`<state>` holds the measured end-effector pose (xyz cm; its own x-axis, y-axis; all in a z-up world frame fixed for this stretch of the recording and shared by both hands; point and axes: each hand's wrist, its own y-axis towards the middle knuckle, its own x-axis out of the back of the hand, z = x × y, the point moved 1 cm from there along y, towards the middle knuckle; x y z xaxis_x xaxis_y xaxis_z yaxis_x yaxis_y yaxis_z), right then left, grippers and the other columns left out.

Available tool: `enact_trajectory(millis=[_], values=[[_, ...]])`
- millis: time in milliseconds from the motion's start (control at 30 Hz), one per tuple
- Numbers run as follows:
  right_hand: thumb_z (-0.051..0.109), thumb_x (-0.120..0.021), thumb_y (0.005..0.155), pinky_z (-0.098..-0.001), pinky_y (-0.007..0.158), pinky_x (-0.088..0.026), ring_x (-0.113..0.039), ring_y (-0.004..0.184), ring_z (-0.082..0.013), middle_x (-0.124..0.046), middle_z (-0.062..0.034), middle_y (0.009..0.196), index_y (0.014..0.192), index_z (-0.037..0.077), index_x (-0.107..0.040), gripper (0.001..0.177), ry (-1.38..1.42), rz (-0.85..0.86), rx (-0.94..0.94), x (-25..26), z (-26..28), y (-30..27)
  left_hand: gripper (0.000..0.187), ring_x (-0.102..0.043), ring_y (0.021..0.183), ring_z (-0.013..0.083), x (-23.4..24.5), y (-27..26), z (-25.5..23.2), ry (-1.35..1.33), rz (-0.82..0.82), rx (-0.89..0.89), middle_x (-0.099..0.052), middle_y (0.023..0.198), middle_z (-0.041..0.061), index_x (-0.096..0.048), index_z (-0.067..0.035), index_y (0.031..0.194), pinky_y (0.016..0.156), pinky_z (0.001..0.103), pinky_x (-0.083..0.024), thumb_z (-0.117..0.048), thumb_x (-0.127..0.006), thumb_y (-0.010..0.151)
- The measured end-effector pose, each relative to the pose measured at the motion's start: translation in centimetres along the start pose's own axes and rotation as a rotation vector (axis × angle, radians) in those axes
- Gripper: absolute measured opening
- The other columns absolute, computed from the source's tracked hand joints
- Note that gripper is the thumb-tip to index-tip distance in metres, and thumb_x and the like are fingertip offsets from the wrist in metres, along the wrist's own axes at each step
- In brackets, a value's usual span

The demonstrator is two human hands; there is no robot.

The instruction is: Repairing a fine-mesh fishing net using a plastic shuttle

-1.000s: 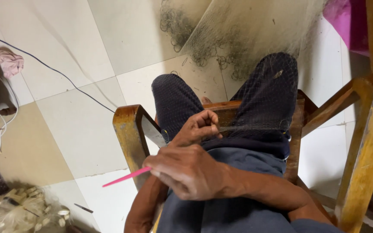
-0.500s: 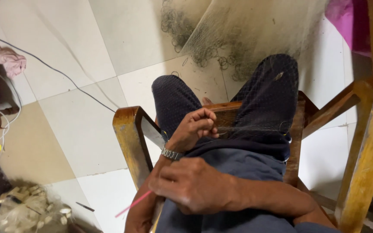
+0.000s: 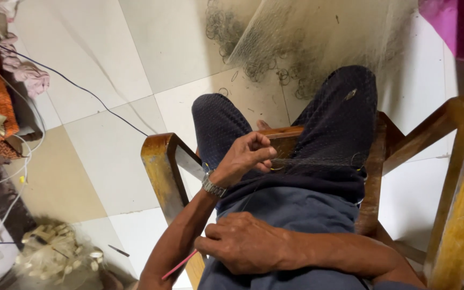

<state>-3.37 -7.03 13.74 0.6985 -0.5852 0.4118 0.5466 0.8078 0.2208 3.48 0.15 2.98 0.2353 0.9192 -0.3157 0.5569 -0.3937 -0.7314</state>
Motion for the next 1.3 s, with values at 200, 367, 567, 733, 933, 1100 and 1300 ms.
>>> enact_trajectory(millis=[200, 367, 567, 733, 933, 1100, 1300], values=[[0.003, -0.050, 0.078, -0.0421, 0.053, -0.040, -0.051, 0.055, -0.0310, -0.051, -0.0088, 0.071, 0.094, 0.004, -0.052, 0.016, 0.014, 0.013, 0.043, 1.2, 0.0, -0.4, 0.013, -0.060, 0.067, 0.0097, -1.0, -0.3, -1.5, 0.324, 0.021, 0.070, -0.060, 0.071, 0.004, -0.060, -0.006, 0.072, 0.060, 0.021, -0.053, -0.017, -0.064, 0.078], [0.002, -0.050, 0.076, -0.0414, 0.054, -0.041, -0.050, 0.055, -0.0299, -0.052, -0.0086, 0.071, 0.091, 0.003, -0.052, 0.015, 0.045, -0.033, 0.060, 1.5, 0.1, -0.6, 0.017, -0.062, 0.065, 0.0144, -0.6, -0.4, -0.8, 0.196, 0.081, 0.002, -0.064, 0.073, 0.009, -0.065, 0.001, 0.086, 0.055, 0.024, -0.055, -0.014, -0.058, 0.081], [0.004, -0.049, 0.080, -0.0417, 0.051, -0.040, -0.050, 0.053, -0.0302, -0.051, -0.0086, 0.069, 0.090, 0.005, -0.051, 0.010, 0.089, -0.001, 0.009, 0.6, -0.2, -0.8, 0.017, -0.063, 0.075, 0.0142, 0.1, -0.6, 0.5, -0.189, 0.070, -0.044, -0.063, 0.090, 0.008, -0.065, 0.000, 0.087, 0.054, 0.022, -0.052, -0.016, -0.065, 0.081], [0.007, -0.047, 0.080, -0.0423, 0.045, -0.037, -0.050, 0.051, -0.0304, -0.051, -0.0090, 0.068, 0.089, 0.005, -0.050, 0.009, 0.088, 0.078, -0.028, -0.6, -0.3, -0.5, 0.013, -0.054, 0.079, 0.0110, 1.0, -1.1, 0.8, -0.344, 0.285, -0.127, -0.053, 0.100, 0.006, -0.060, -0.002, 0.087, 0.064, 0.023, -0.053, -0.016, -0.061, 0.086], [0.005, -0.046, 0.082, -0.0411, 0.043, -0.037, -0.050, 0.050, -0.0301, -0.049, -0.0083, 0.066, 0.089, 0.005, -0.050, 0.007, 0.097, 0.043, -0.030, -0.2, 0.4, 0.9, 0.011, -0.064, 0.086, 0.0204, 2.3, -1.6, 0.6, -0.361, 0.334, -0.134, -0.058, 0.090, 0.005, -0.058, -0.005, 0.086, 0.073, 0.025, -0.055, -0.013, -0.064, 0.083], [0.006, -0.048, 0.083, -0.0400, 0.044, -0.037, -0.052, 0.055, -0.0290, -0.049, -0.0073, 0.065, 0.093, 0.005, -0.050, 0.010, 0.080, 0.039, -0.076, 0.2, 0.5, 1.4, 0.009, -0.065, 0.079, 0.0195, 2.6, -1.2, 1.0, -0.336, 0.321, -0.145, -0.064, 0.084, 0.017, -0.058, 0.000, 0.087, 0.069, 0.022, -0.054, 0.004, -0.053, 0.080], [-0.001, -0.042, 0.087, -0.0372, 0.052, -0.038, -0.047, 0.054, -0.0287, -0.046, -0.0100, 0.070, 0.096, 0.000, -0.052, 0.014, 0.133, -0.087, 0.074, 2.6, 1.0, 3.1, 0.012, -0.059, 0.068, 0.0141, 2.0, -1.5, 1.5, -0.292, 0.304, -0.239, -0.061, 0.082, 0.009, -0.059, -0.003, 0.086, 0.064, 0.025, -0.054, -0.002, -0.066, 0.076]])
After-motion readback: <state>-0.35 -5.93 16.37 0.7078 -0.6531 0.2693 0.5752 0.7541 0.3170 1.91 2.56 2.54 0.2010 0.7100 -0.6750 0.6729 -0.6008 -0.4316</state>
